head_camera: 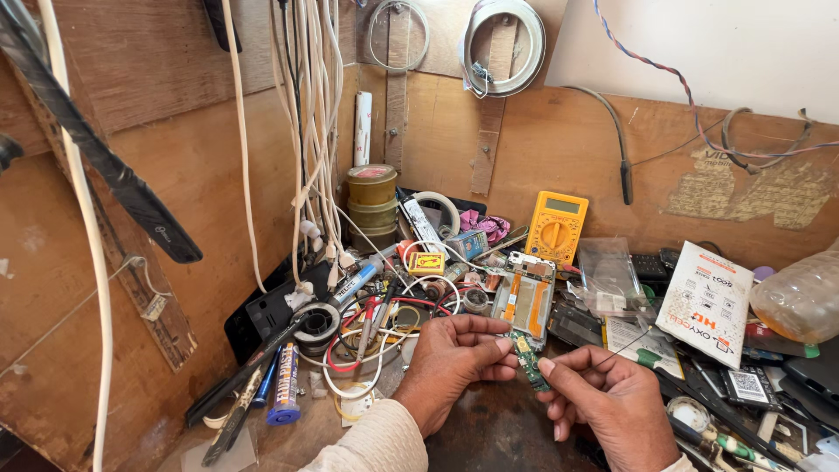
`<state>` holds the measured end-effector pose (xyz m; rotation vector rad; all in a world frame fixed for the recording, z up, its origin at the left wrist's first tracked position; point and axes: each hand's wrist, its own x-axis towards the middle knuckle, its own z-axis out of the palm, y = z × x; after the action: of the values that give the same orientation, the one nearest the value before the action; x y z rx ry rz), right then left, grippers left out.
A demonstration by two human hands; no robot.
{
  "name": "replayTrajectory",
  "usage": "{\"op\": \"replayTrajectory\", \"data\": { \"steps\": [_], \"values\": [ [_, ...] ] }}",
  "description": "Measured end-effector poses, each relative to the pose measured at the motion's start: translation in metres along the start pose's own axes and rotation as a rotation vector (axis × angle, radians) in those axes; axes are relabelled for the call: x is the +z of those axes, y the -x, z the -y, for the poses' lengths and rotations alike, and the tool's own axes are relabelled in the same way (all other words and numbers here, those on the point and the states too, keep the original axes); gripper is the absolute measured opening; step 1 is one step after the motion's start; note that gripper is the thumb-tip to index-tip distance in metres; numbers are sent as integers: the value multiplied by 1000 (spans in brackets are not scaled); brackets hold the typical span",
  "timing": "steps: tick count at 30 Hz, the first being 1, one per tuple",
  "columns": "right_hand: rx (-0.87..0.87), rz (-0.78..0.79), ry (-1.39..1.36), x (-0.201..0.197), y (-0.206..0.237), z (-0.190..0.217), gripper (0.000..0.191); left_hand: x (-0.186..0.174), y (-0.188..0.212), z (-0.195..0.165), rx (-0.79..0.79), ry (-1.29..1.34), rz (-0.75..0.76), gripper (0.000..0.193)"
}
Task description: The person uses a soldering iron to work on a small green circuit board on a cluttered workbench. They hold the board with the left hand and apply the soldering iron with the right hand, then set the board down and briefly inspect it.
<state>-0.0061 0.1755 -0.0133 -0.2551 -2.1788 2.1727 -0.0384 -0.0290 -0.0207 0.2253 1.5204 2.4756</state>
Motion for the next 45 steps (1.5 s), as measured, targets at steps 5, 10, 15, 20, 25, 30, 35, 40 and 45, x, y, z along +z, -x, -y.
{"op": "replayTrajectory", "data": {
  "steps": [5, 10, 15, 20, 25, 30, 35, 40, 45],
  "values": [
    [-3, 4, 16, 1, 1, 2, 25, 1, -1, 0, 0, 8, 2, 31],
    [-2, -1, 24, 1, 1, 1, 25, 1, 1, -1, -2, -2, -6, 32],
    [-60, 14, 42, 0, -3, -6, 24, 1, 1, -1, -12, -27, 21, 34],
    [-195, 95, -16, 0, -5, -11, 24, 0, -1, 4, 23, -32, 42, 36],
    [-200, 28, -213, -6, -3, -1, 65, -5, 2, 1, 40, 16, 67, 38],
    [-168, 28, -209, -9, -3, 3, 85, -2, 5, 0, 37, -166, 77, 39],
    [-199, 50, -77, -4, -8, -8, 40, 1, 5, 1, 103, -150, 124, 44],
    [-138, 67, -45, -7, -12, -16, 32, 2, 5, 3, 118, -164, 138, 48],
    [-118, 91, -57, -9, -16, -20, 30, 1, 4, 5, 114, -159, 144, 49]
  ]
}}
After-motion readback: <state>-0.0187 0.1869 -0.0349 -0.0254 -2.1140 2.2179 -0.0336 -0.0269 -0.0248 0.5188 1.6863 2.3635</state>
